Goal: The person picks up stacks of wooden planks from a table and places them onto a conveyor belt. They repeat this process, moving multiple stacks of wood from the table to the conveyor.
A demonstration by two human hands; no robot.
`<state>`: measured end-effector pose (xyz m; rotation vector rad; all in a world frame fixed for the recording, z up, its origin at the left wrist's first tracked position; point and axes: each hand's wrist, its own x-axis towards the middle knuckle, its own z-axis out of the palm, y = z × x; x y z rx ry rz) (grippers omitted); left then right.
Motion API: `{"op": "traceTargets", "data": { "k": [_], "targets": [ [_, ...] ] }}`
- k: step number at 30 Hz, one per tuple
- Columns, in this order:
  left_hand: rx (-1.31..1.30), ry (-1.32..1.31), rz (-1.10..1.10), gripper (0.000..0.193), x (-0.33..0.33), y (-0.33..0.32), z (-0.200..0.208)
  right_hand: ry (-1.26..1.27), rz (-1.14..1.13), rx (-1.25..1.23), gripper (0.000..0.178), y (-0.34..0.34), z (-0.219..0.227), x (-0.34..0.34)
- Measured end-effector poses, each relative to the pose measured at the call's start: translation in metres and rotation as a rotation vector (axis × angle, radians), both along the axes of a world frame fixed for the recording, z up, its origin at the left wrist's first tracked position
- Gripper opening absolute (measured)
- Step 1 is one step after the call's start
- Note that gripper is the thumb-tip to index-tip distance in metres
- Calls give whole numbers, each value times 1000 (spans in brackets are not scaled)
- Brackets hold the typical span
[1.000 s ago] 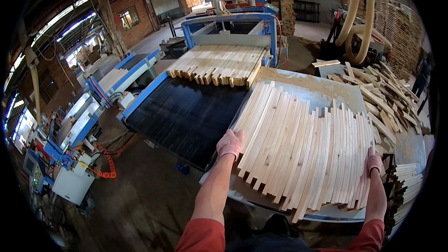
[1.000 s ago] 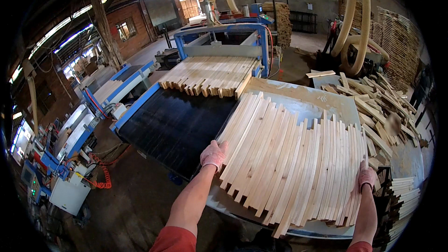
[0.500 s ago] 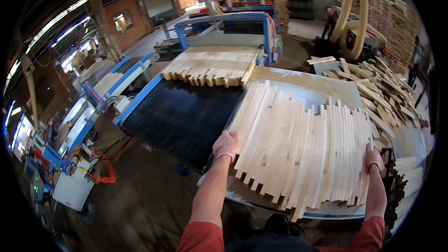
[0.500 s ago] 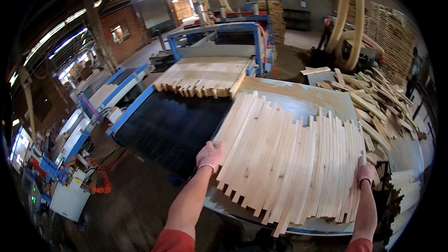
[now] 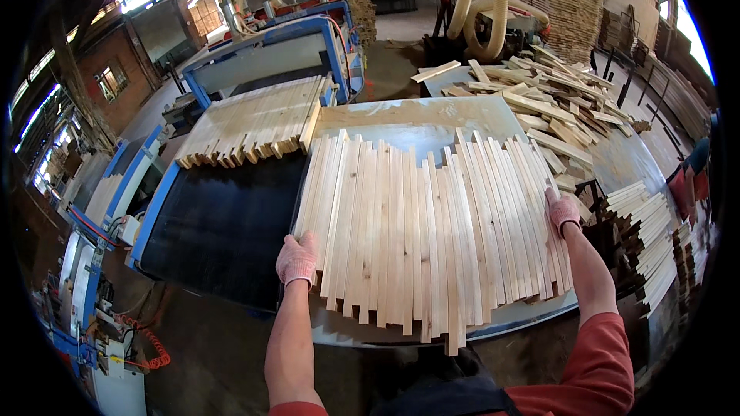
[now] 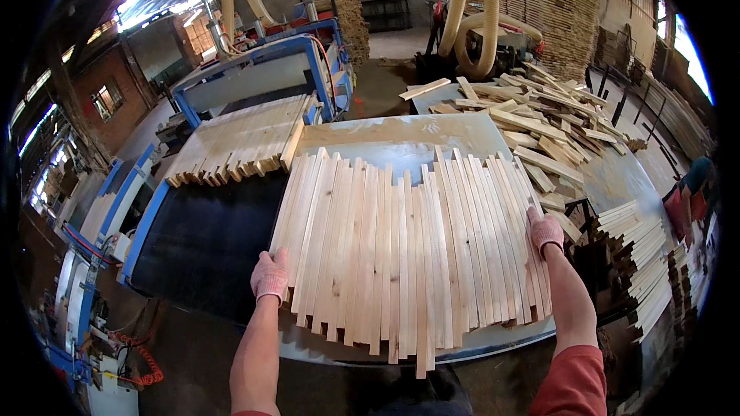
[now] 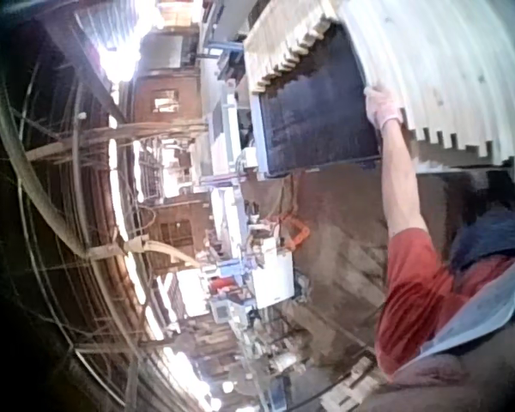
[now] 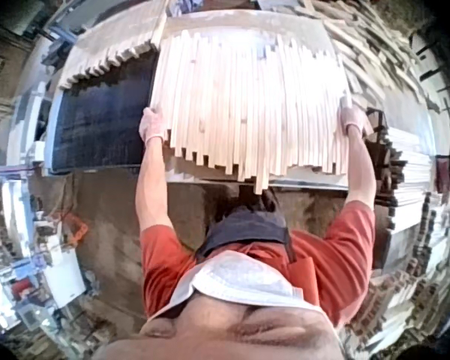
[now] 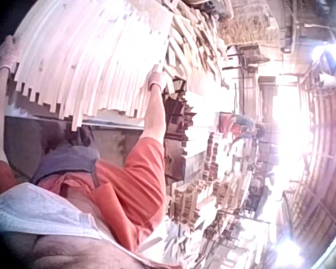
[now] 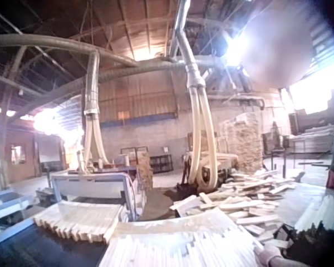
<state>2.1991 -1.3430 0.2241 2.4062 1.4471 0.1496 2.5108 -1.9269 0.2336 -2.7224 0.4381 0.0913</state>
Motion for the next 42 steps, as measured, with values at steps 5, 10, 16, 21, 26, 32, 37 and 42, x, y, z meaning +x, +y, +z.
{"op": "traceTargets", "data": {
  "k": [5, 10, 16, 21, 26, 32, 37, 42],
  "targets": [
    [29, -50, -28, 74, -7, 2, -5, -41, 17, 5, 86, -9, -18, 11],
    [3, -11, -25, 69, -3, 1, -4, -60, 52, -28, 84, -21, -30, 17],
    [-56, 38, 0, 73, -3, 0, 0, -45, 25, 34, 82, -7, -15, 10],
    [-52, -13, -48, 86, -4, 7, -6, -54, 100, 95, 80, -38, -46, 39],
    [-50, -15, -146, 91, -13, 0, 7, 55, 134, 313, 84, -59, -64, 63],
    [-111, -48, -250, 97, 1, 32, -13, 16, 68, 335, 86, -65, -79, 66],
    [-140, 12, -111, 101, 29, 13, 11, 3, -46, 452, 69, -50, -57, 42],
    [-119, -4, -83, 101, 23, 17, 10, 135, 38, 493, 72, -24, -40, 39]
  ]
}}
